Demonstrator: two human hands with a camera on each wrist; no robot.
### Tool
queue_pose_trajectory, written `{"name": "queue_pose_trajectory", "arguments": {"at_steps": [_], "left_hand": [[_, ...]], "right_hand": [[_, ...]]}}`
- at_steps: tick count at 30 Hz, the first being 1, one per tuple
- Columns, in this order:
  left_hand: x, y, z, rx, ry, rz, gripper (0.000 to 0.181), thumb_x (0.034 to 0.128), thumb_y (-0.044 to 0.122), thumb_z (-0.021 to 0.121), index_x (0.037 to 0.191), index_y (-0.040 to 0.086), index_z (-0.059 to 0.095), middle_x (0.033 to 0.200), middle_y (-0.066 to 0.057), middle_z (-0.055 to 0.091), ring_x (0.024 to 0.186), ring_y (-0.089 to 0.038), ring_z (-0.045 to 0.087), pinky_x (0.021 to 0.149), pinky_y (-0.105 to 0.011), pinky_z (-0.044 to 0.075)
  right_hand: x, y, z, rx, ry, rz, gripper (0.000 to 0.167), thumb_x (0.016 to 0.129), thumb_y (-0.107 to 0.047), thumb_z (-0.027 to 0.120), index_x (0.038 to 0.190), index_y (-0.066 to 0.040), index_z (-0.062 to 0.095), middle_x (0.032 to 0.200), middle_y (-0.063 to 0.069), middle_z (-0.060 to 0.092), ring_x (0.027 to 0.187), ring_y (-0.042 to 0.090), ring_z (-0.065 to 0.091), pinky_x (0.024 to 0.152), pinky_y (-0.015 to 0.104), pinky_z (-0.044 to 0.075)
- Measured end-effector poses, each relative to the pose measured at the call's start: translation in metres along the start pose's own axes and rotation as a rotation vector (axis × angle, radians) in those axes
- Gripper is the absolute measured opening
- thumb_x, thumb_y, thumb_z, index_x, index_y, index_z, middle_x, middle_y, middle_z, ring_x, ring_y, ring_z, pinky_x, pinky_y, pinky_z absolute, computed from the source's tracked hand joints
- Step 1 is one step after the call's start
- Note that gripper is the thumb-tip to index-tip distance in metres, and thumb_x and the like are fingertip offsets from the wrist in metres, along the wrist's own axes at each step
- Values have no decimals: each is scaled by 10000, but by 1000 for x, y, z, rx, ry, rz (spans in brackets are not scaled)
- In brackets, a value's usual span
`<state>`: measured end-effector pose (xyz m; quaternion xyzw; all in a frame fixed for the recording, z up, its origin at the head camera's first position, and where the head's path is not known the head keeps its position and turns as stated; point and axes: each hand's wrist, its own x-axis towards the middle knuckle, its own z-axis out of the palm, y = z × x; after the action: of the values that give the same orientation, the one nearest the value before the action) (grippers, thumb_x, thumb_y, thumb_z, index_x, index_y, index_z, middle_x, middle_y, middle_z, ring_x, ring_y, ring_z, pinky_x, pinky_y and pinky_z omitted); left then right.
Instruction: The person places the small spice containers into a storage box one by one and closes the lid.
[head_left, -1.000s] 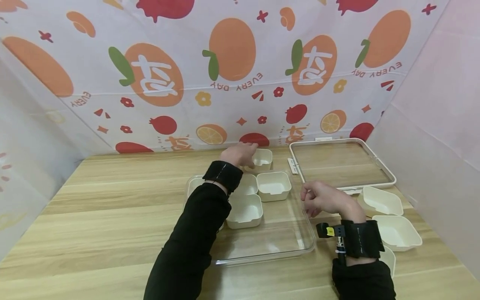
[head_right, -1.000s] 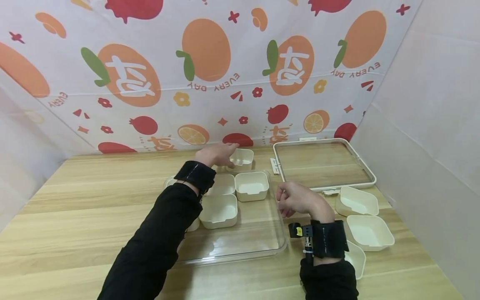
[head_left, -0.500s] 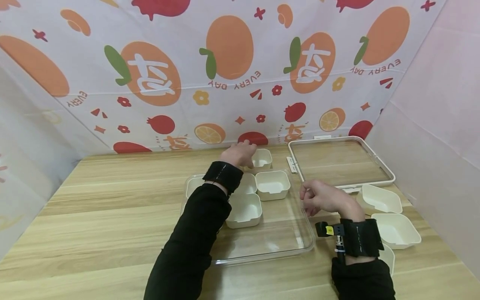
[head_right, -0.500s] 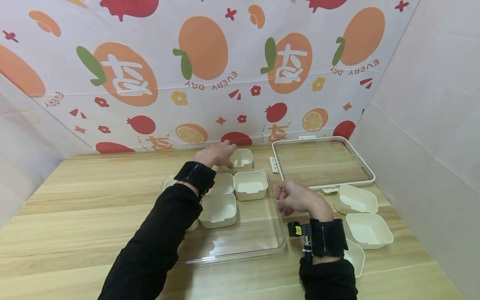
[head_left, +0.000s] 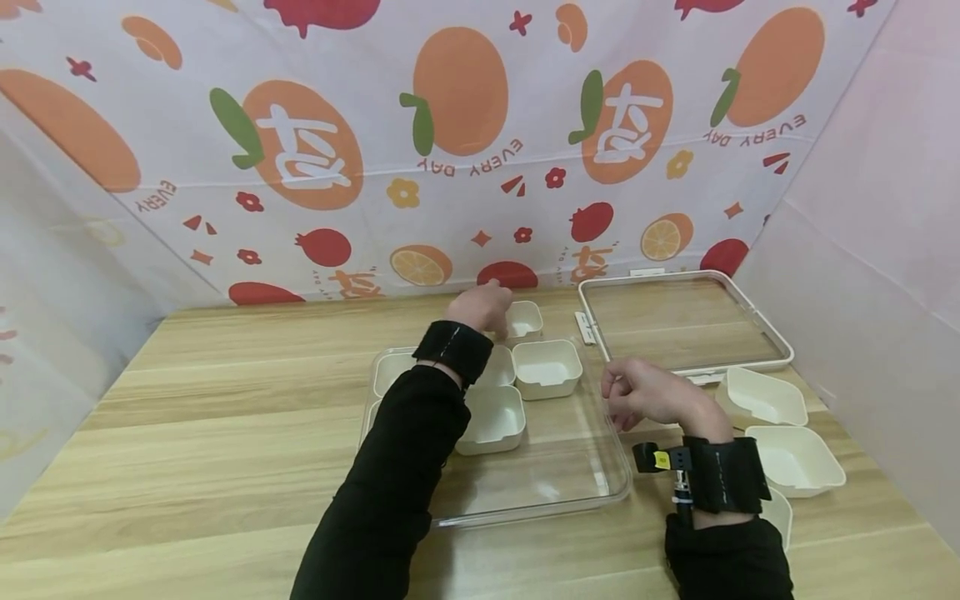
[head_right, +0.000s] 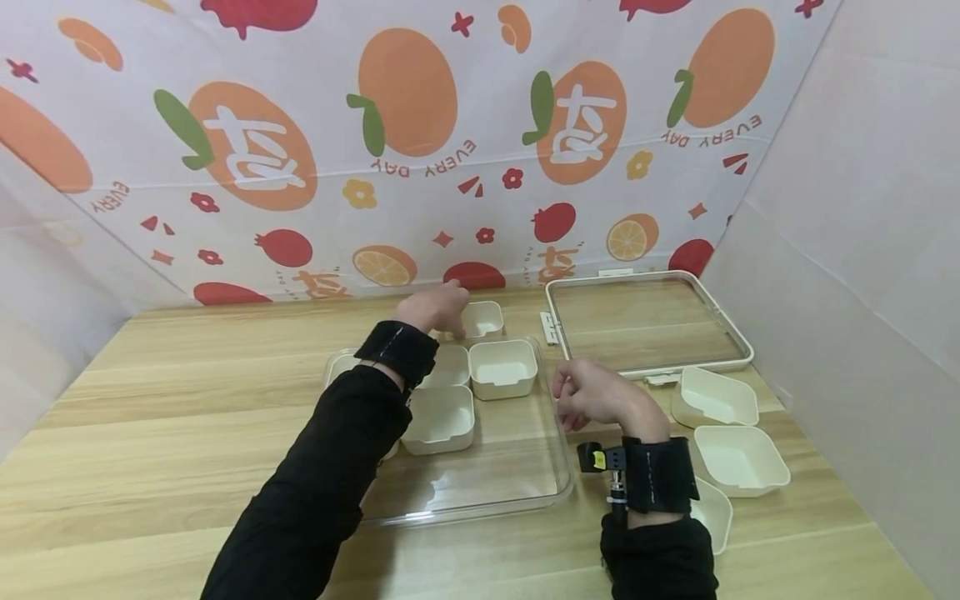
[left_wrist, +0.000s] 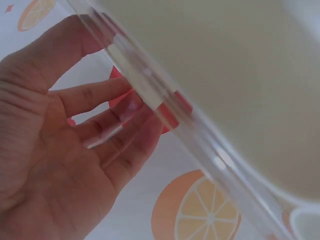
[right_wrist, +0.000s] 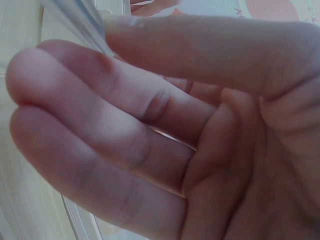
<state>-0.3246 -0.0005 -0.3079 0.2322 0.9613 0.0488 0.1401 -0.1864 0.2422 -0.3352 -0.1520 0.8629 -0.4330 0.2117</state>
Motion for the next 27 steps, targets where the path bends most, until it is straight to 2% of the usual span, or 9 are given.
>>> {"name": "queue_pose_trajectory", "arguments": {"at_steps": [3, 5, 8, 11, 14, 24, 27], "left_hand": [[0, 3, 1, 29, 9, -29, 258, 830, 33, 745, 1075, 20, 666, 1431, -238, 465, 959, -294, 543, 730, -344, 479], [-1, 5, 1, 59, 11, -48, 316, 826, 21, 745, 1134, 12, 678, 1451, -266, 446, 932, -298, 563, 732, -350, 500], [-3, 9, 2, 109, 17, -60, 387, 837, 18, 740, 1217, -2, 667, 1445, -294, 445, 910, -295, 588, 750, -368, 530], [-5, 11, 3, 136, 30, -61, 402, 839, 7, 735, 1234, -10, 663, 1374, -280, 490, 886, -283, 588, 751, -373, 541], [-6, 12, 4, 127, 43, -65, 378, 834, 0, 747, 1205, -14, 675, 1332, -269, 507, 854, -280, 579, 723, -362, 538], [-6, 12, 5, 125, 66, -42, 413, 861, -13, 694, 1273, -1, 661, 1435, -301, 457, 900, -307, 601, 728, -370, 542], [-5, 11, 5, 121, 70, -34, 396, 857, -15, 692, 1252, -1, 667, 1446, -306, 448, 889, -308, 596, 701, -364, 532]], "right_hand": [[0, 0, 1, -1, 3, 2, 70, 888, 77, 539, 940, 31, 548, 714, 73, 651, 664, 227, 673, 647, 424, 585], [1, 0, 1, 3, 1, 4, 67, 890, 77, 541, 943, 35, 547, 719, 77, 654, 668, 232, 674, 651, 429, 586], [1, -1, 2, 8, -3, 5, 66, 892, 77, 543, 941, 33, 544, 725, 80, 657, 672, 238, 677, 653, 430, 588], [1, -2, 3, 12, -6, 5, 70, 886, 81, 540, 943, 40, 539, 726, 82, 657, 671, 238, 676, 649, 423, 587], [1, -3, 3, 14, -5, 3, 78, 879, 83, 532, 947, 45, 535, 728, 81, 655, 669, 231, 671, 643, 410, 585], [-1, -1, 1, 5, 12, 11, 75, 892, 83, 542, 939, 25, 540, 723, 76, 652, 665, 228, 669, 637, 398, 582], [-1, -1, 2, 8, 12, 7, 76, 890, 83, 543, 942, 28, 537, 725, 74, 651, 664, 226, 669, 638, 405, 584]]}}
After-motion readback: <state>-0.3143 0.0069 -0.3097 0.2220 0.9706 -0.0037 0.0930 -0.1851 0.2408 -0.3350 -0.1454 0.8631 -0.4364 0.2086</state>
